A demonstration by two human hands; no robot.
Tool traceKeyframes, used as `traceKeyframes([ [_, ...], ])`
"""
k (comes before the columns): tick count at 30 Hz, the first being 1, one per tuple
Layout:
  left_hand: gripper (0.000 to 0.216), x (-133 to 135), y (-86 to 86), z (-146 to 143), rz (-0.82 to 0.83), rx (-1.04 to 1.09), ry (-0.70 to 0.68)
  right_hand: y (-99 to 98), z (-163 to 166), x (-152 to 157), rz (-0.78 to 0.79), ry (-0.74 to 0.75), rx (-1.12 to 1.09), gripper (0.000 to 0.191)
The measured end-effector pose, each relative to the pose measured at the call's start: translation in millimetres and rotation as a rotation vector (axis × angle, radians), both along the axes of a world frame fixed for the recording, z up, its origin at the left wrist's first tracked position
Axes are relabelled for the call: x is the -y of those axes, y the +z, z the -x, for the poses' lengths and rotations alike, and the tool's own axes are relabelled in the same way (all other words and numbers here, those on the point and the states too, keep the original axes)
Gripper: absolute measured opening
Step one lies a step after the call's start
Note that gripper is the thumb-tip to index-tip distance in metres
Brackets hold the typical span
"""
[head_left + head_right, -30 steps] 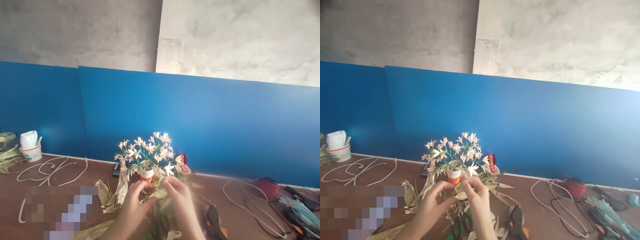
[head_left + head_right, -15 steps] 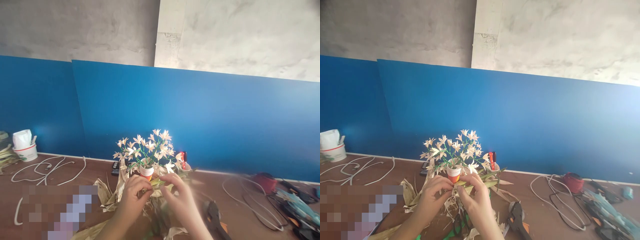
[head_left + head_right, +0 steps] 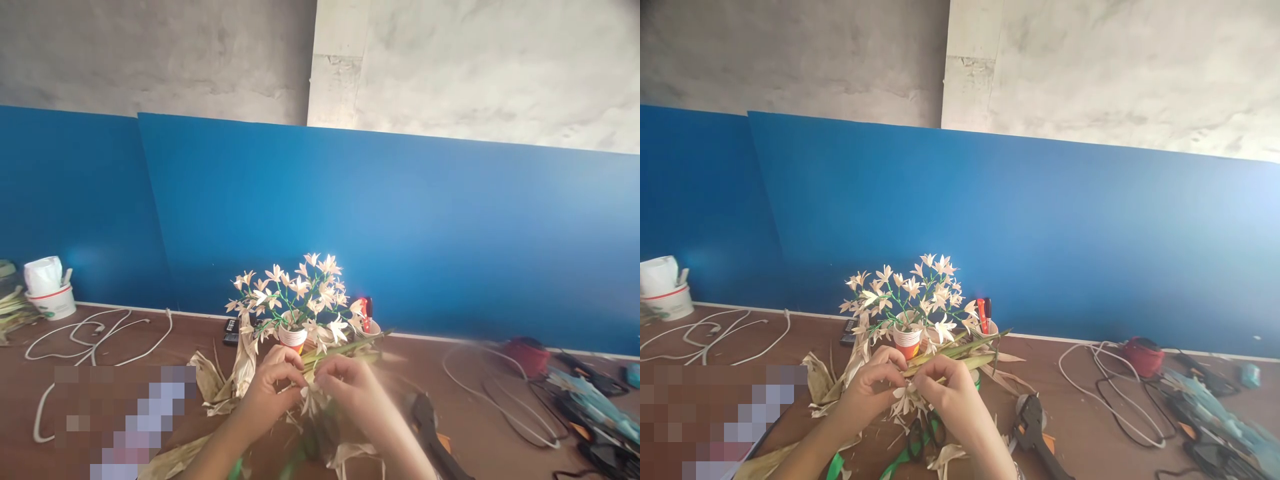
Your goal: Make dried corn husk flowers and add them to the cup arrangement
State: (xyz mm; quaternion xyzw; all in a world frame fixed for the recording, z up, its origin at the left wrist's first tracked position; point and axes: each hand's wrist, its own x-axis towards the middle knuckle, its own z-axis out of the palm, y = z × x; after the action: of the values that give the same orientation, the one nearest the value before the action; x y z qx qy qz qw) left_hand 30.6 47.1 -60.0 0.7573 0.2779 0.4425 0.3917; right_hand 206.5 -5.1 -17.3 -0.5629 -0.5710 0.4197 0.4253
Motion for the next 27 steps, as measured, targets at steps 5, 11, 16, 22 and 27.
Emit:
traceKeyframes([
  [5,0.008,1.5,1.5,0.4,0.084,0.041,-0.045,0.4,1.1,2.4,0.019,0.037,-0.079,0.018],
  [11,0.012,2.7,4.7,-0.9,0.112,0.03,-0.081,-1.9,2.2,1.5,-0.019,0.012,0.018,0.013],
  [16,0.011,1.1,3.0,-1.9,0.112,0.02,-0.091,-0.4,2.6,0.5,-0.012,0.03,0.036,0.013],
  [22,0.014,-1.1,-2.2,-2.2,0.147,0.046,-0.097,-2.7,5.7,-2.4,0.013,0.005,-0.005,0.015],
  [27,0.019,-1.9,-1.4,-2.0,0.157,0.03,-0.104,1.6,5.8,0.2,0.032,0.02,-0.041,0.018],
])
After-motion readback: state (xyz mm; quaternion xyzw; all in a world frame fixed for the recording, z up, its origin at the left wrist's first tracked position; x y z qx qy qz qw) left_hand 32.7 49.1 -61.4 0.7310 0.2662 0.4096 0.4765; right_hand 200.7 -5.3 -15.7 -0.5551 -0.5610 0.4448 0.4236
